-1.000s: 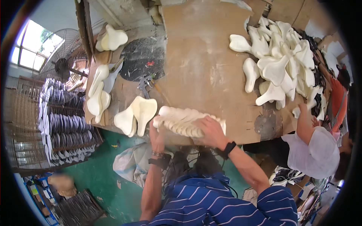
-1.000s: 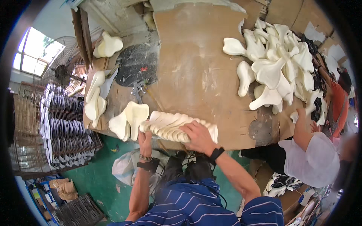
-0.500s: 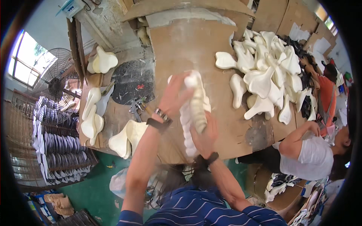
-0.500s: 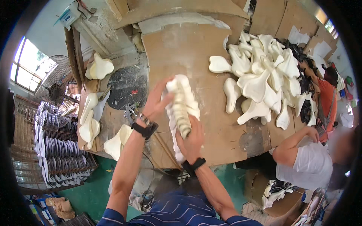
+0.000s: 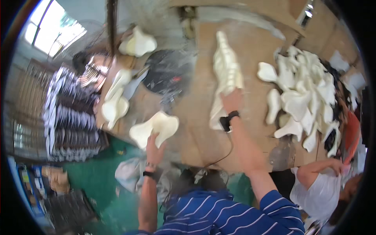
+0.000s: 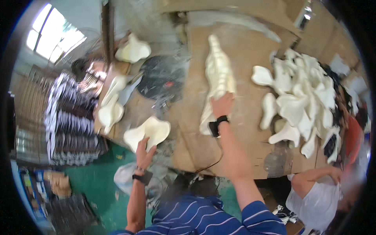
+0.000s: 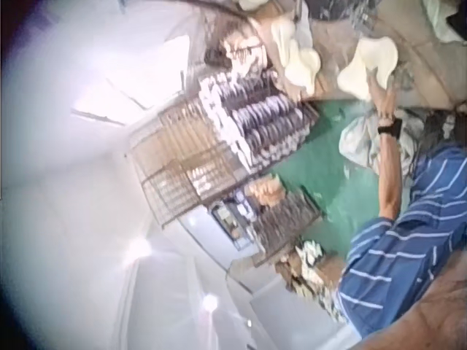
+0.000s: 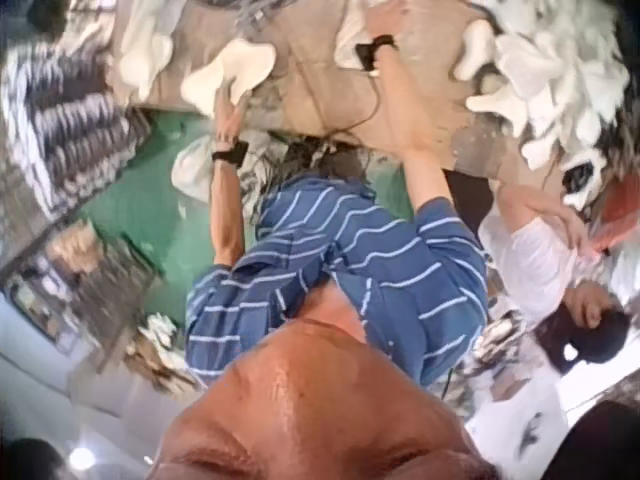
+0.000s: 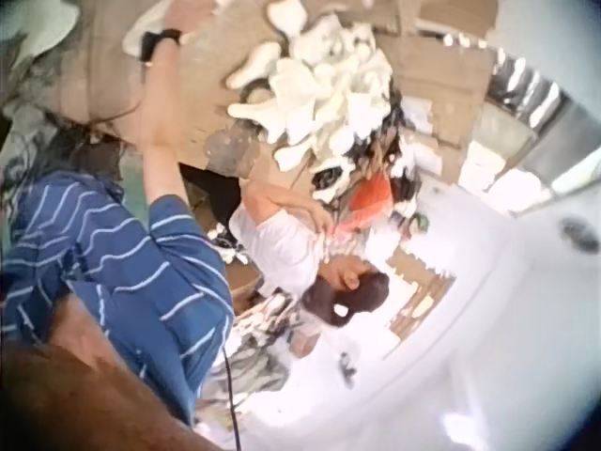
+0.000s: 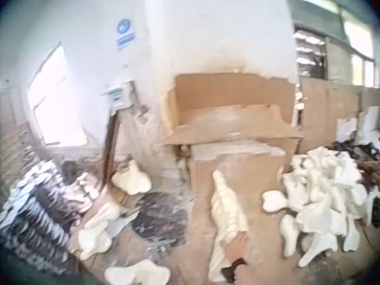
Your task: The person sits on the floor and removes white shoe parts from a large sack, placing them onto a wooden table. They repeatedly reach into the sack, pull out the parts, and arrange them on the table surface.
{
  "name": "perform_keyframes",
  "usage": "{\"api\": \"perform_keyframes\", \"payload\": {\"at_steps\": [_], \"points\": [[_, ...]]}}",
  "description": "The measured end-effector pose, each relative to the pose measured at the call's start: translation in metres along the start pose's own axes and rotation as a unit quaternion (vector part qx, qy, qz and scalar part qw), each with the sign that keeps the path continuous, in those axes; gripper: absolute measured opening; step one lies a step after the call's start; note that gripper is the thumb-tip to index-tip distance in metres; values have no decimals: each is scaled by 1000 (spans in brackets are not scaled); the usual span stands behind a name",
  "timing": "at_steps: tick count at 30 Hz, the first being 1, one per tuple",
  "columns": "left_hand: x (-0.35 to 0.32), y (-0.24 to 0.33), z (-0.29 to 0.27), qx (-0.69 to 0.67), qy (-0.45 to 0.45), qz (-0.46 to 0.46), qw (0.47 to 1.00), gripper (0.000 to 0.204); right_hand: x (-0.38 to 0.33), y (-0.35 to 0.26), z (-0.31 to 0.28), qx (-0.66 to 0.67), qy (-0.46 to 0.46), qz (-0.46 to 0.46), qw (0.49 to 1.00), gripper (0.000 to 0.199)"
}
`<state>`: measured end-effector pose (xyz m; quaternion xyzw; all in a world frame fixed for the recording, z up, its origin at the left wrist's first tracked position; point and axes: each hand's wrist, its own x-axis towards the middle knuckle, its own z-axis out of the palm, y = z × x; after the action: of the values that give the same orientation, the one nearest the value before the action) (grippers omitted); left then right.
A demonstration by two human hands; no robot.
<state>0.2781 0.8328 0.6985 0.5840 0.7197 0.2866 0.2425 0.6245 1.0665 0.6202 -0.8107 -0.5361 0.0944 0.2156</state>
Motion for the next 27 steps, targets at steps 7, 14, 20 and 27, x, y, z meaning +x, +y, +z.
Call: {"api": "perform_keyframes", "payload": {"at_steps": [7, 14, 20, 27], "points": [[48, -71, -33, 114, 83, 46, 989, 59, -40, 10, -37, 155, 62, -104, 980, 93], [96, -80, -14, 149, -88, -123, 977, 50, -194, 29, -89, 190, -85, -123, 970, 60], [64, -77, 25, 131, -3, -91, 987, 26, -260, 60, -87, 127, -256, -28, 958, 56], [5, -3, -11, 53, -85, 152, 983, 24, -238, -81, -125, 173, -253, -288, 907, 59]]}}
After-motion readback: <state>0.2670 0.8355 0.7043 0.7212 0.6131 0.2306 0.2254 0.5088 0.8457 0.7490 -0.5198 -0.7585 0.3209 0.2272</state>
